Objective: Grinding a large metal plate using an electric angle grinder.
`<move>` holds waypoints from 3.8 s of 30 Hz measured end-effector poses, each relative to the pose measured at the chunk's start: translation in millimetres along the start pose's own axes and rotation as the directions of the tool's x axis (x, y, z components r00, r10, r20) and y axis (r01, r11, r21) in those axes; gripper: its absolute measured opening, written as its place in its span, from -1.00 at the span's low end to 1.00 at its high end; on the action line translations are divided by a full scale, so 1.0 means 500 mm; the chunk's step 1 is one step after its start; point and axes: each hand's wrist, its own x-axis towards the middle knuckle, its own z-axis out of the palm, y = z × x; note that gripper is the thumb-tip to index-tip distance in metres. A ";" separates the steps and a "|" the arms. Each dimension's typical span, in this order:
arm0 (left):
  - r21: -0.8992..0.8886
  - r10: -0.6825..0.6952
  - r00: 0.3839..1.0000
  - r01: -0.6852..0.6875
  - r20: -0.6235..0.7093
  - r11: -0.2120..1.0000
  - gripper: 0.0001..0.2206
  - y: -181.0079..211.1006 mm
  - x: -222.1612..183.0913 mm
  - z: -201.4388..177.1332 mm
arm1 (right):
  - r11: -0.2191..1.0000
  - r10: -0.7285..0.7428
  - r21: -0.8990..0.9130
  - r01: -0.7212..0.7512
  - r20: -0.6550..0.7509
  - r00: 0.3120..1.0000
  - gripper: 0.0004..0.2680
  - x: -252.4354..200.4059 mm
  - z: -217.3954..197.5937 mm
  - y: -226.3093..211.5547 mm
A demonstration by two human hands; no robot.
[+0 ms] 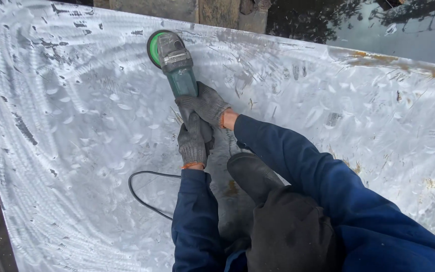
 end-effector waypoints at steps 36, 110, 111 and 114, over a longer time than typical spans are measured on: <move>0.373 0.072 0.971 -0.156 0.229 0.915 -0.34 0.000 -0.135 0.247 | 0.947 0.188 0.297 -0.122 -0.205 0.960 -0.50 -0.196 -0.255 0.114; 0.761 0.147 0.831 0.401 -0.536 0.510 -0.33 -0.122 -0.063 -0.190 | 0.695 0.287 -0.095 -0.713 -0.872 0.396 -0.42 -0.471 -0.667 0.166; 0.762 0.153 0.837 0.384 -0.526 0.521 -0.33 -0.116 -0.071 -0.183 | 0.679 0.281 -0.177 -0.713 -0.834 0.475 -0.43 -0.468 -0.657 0.146; 0.774 0.168 0.848 0.355 -0.503 0.525 -0.33 -0.119 -0.077 -0.182 | 0.653 0.264 -0.282 -0.703 -0.785 0.560 -0.42 -0.476 -0.655 0.161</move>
